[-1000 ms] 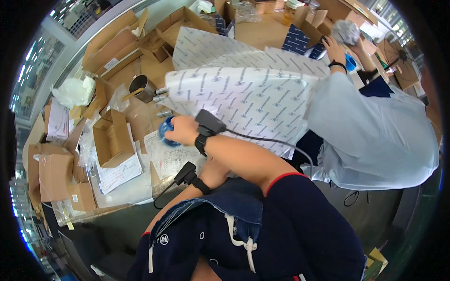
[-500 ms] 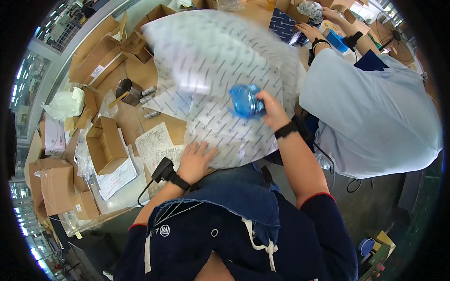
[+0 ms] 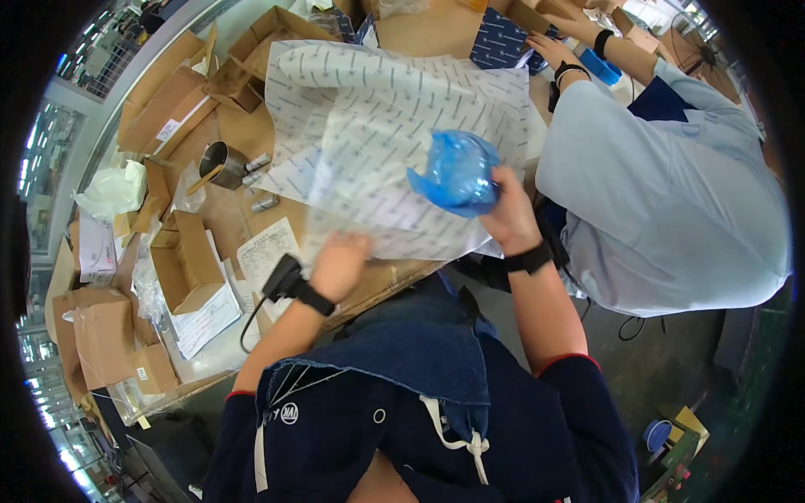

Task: Wrapping components in protective paper and packing them into boxes at a shipping station.

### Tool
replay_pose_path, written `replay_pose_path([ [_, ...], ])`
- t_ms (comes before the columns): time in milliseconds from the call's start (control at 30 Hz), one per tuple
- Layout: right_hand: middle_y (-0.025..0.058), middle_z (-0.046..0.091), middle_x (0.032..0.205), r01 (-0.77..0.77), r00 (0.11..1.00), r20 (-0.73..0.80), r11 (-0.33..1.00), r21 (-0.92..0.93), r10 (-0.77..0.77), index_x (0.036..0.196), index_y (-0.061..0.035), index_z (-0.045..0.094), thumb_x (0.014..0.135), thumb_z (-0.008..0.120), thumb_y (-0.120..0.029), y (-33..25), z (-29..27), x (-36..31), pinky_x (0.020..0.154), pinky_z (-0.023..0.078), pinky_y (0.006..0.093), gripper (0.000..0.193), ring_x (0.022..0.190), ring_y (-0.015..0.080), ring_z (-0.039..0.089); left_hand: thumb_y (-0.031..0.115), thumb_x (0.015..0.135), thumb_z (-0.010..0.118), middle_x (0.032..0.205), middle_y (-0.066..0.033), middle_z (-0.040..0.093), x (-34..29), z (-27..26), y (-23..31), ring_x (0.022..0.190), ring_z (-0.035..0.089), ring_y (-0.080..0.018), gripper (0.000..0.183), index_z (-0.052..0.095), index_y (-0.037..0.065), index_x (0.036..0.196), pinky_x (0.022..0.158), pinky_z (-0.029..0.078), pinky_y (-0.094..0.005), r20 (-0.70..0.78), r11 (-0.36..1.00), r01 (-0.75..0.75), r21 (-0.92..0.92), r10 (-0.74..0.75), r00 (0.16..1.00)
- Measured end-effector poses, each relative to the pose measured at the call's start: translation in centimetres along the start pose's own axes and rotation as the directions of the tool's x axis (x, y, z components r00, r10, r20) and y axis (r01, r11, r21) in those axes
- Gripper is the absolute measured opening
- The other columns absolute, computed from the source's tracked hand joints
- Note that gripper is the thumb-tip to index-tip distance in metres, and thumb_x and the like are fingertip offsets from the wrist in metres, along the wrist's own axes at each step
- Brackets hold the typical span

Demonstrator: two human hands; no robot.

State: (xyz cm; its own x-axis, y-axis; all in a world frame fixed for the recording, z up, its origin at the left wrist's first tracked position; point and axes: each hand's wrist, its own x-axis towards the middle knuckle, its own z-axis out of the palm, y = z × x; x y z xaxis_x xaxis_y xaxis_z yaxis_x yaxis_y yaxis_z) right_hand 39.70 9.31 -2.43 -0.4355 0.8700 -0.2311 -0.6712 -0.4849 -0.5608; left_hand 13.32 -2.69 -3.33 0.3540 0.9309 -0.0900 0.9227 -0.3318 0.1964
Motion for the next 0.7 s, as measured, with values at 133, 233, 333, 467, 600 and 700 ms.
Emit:
replay_pose_path([
  [133,0.0092,0.058,0.111,0.057,0.998,-0.015,0.995,0.079,-0.056,0.11,0.0,0.052,0.082,0.045,-0.021,-0.6,-1.5,-4.5,0.094,0.037,0.038,0.036,0.102,0.023,0.053,-0.001,0.073,0.045,0.105,-0.0164,0.058,-3.1,-1.7,-0.8,0.082,0.059,-0.0296,0.066,0.03,0.014,0.135,0.071,0.048,-0.0349,0.026,0.972,0.223,-0.079,-0.221,0.975],
  [233,0.0089,0.058,0.109,0.071,0.997,0.033,0.993,0.097,-0.074,0.112,-0.0014,0.052,0.081,0.047,-0.02,-0.1,-3.0,-7.1,0.093,0.039,0.0378,0.037,0.102,0.0231,0.053,-0.006,0.071,0.042,0.106,-0.0147,0.058,-2.7,-0.6,-0.4,0.084,0.058,-0.0307,0.058,0.044,0.013,0.125,0.074,0.047,-0.0368,-0.219,0.935,-0.022,-0.355,-0.06,0.974],
  [333,0.0121,0.057,0.109,0.142,0.979,-0.154,0.989,0.037,-0.135,0.115,0.0003,0.049,0.079,0.048,-0.02,-0.2,-3.0,-10.1,0.09,0.043,0.0371,0.041,0.1,0.0251,0.055,-0.007,0.07,0.042,0.096,-0.0126,0.06,-0.5,-2.3,0.0,0.082,0.057,-0.0322,0.039,0.056,0.006,0.105,0.072,0.046,-0.0375,-0.462,0.909,-0.14,-0.392,-0.064,0.884],
  [467,0.0135,0.054,0.115,0.232,0.952,-0.214,0.972,0.041,-0.218,0.119,-0.0004,0.046,0.082,0.055,-0.034,-0.4,-5.1,-12.4,0.092,0.042,0.0396,0.051,0.105,0.026,0.053,0.002,0.072,0.05,0.081,-0.0128,0.058,0.0,-4.3,-1.2,0.079,0.055,-0.0331,0.014,0.055,0.002,0.085,0.068,0.045,-0.038,-0.405,0.816,0.057,-0.575,-0.345,0.847],
  [600,0.0158,0.05,0.121,0.238,0.967,-0.11,0.969,0.061,-0.231,0.122,-0.0018,0.044,0.083,0.051,-0.041,0.5,-6.7,-11.0,0.095,0.038,0.0442,0.056,0.11,0.0307,0.048,0.015,0.076,0.055,0.078,-0.0147,0.056,-0.6,-3.9,0.7,0.075,0.055,-0.0325,0.015,0.054,0.001,0.081,0.064,0.044,-0.0375,-0.28,0.854,0.057,-0.516,-0.231,0.932],
  [700,0.0163,0.047,0.125,0.274,0.95,-0.175,0.959,0.068,-0.259,0.123,-0.004,0.044,0.085,0.046,-0.047,1.3,-6.2,-9.3,0.098,0.033,0.0507,0.057,0.117,0.0374,0.041,0.012,0.078,0.053,0.076,-0.0155,0.055,-0.5,-4.0,-0.8,0.071,0.054,-0.033,0.01,0.053,0.002,0.08,0.062,0.044,-0.0369,-0.205,0.748,0.278,-0.603,-0.481,0.852],
])
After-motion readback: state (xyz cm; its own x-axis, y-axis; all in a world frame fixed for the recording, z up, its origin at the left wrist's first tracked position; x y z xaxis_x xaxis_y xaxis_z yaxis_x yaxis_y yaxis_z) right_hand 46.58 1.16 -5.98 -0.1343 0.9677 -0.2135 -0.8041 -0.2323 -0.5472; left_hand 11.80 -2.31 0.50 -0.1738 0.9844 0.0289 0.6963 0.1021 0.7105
